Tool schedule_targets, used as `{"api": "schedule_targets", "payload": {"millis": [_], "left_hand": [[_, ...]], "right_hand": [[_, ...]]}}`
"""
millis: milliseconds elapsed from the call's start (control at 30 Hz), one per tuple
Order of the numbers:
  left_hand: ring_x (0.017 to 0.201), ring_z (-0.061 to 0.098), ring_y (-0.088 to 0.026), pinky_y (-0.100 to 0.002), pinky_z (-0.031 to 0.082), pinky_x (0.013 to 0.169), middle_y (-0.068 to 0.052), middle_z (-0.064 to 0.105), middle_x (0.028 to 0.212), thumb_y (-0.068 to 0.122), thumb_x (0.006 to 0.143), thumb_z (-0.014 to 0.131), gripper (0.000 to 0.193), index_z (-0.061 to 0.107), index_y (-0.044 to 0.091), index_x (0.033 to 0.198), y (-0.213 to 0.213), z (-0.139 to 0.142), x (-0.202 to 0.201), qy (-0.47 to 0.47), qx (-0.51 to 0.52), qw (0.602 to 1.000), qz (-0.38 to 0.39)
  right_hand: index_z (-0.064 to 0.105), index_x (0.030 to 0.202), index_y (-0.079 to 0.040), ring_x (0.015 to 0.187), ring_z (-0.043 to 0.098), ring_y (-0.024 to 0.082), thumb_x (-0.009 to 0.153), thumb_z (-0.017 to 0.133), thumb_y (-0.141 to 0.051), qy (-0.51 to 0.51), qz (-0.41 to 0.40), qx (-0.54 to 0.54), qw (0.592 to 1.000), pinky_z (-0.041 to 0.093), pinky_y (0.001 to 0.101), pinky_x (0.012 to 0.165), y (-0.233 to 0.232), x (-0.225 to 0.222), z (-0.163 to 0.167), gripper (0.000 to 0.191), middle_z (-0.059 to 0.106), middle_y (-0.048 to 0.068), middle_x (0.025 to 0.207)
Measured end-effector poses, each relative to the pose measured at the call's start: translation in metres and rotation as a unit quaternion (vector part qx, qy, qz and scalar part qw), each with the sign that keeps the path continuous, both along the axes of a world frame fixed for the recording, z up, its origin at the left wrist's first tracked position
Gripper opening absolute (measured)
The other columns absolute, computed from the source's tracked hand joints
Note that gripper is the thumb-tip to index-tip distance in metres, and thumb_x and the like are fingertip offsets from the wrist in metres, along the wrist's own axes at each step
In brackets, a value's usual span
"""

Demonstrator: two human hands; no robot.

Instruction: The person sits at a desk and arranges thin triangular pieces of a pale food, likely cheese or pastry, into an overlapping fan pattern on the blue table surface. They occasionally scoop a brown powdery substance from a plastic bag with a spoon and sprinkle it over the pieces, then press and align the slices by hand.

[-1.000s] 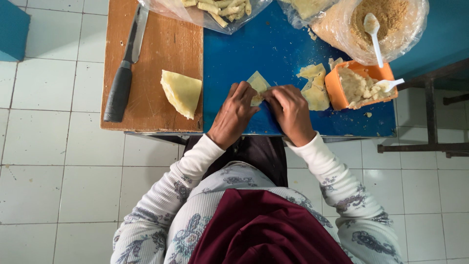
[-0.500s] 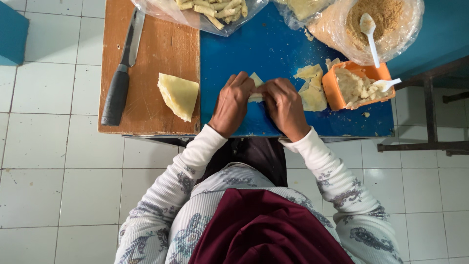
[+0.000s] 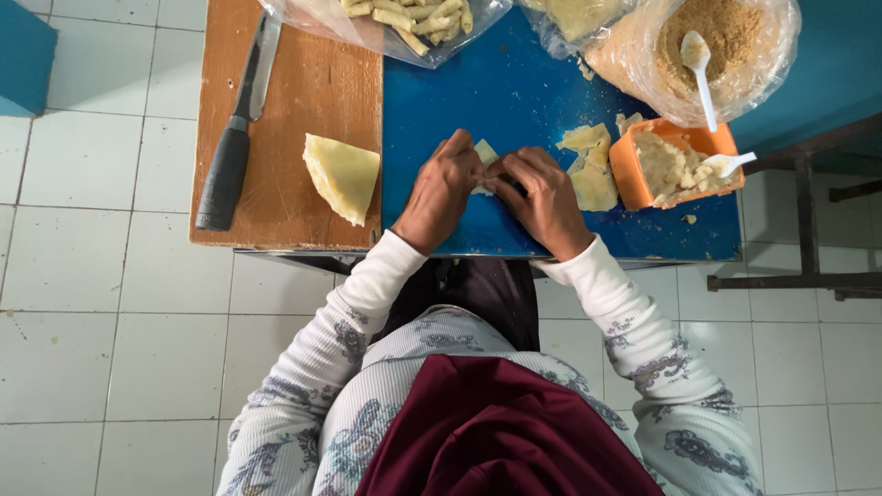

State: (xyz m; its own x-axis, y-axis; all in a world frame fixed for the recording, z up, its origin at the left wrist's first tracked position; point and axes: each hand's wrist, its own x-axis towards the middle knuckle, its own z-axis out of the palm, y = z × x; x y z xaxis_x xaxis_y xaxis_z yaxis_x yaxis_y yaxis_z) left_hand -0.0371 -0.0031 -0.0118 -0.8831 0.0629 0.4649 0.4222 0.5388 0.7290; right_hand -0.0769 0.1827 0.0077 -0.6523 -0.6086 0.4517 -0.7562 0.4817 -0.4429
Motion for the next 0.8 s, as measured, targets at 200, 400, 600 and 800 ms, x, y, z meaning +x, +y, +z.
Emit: {"api": "schedule_targets", "payload": {"millis": [200,400,600,800], "left_hand": [[0.094,0.06,-0.035,-0.046,0.048,0.074,-0.013,0.053,0.101,-0.003,0.088,0.068,0.013,0.056,0.0,0.092,0.003,0.003,0.004,0.029,-0.009,0.999,0.024],[0.094,0.057,-0.037,-0.047,0.048,0.076,-0.016,0.05,0.106,-0.002,0.093,0.063,0.012,0.051,-0.002,0.089,0.006,-0.001,-0.002,0.048,-0.025,0.997,0.046],[0.101,0.059,-0.038,-0.046,0.051,0.079,-0.017,0.05,0.11,-0.004,0.09,0.06,0.015,0.054,-0.003,0.104,0.005,0.001,0.011,0.048,-0.016,0.997,0.052],[0.107,0.062,-0.039,-0.045,0.053,0.079,-0.021,0.052,0.127,-0.002,0.097,0.058,0.027,0.057,-0.003,0.125,0.009,0.008,0.049,-0.019,-0.034,0.998,0.058]], "right_hand": [[0.073,0.097,-0.007,0.09,0.064,0.027,0.09,0.08,-0.009,-0.04,-0.017,-0.023,0.999,0.053,0.0399,0.077,-0.002,-0.006,0.0,0.011,0.067,0.008,0.093],[0.071,0.105,-0.005,0.093,0.064,0.026,0.093,0.079,-0.009,0.037,-0.015,-0.003,0.999,0.053,0.0388,0.08,-0.005,0.002,0.0,0.015,0.069,0.007,0.098],[0.074,0.108,-0.006,0.1,0.06,0.024,0.092,0.076,-0.006,0.121,-0.037,0.058,0.99,0.051,0.039,0.086,-0.005,0.009,-0.004,0.016,0.066,0.004,0.108],[0.07,0.132,-0.009,0.114,0.053,0.026,0.097,0.07,-0.004,0.164,-0.099,0.122,0.974,0.045,0.041,0.095,-0.006,0.033,-0.002,0.036,0.056,0.006,0.132]]}}
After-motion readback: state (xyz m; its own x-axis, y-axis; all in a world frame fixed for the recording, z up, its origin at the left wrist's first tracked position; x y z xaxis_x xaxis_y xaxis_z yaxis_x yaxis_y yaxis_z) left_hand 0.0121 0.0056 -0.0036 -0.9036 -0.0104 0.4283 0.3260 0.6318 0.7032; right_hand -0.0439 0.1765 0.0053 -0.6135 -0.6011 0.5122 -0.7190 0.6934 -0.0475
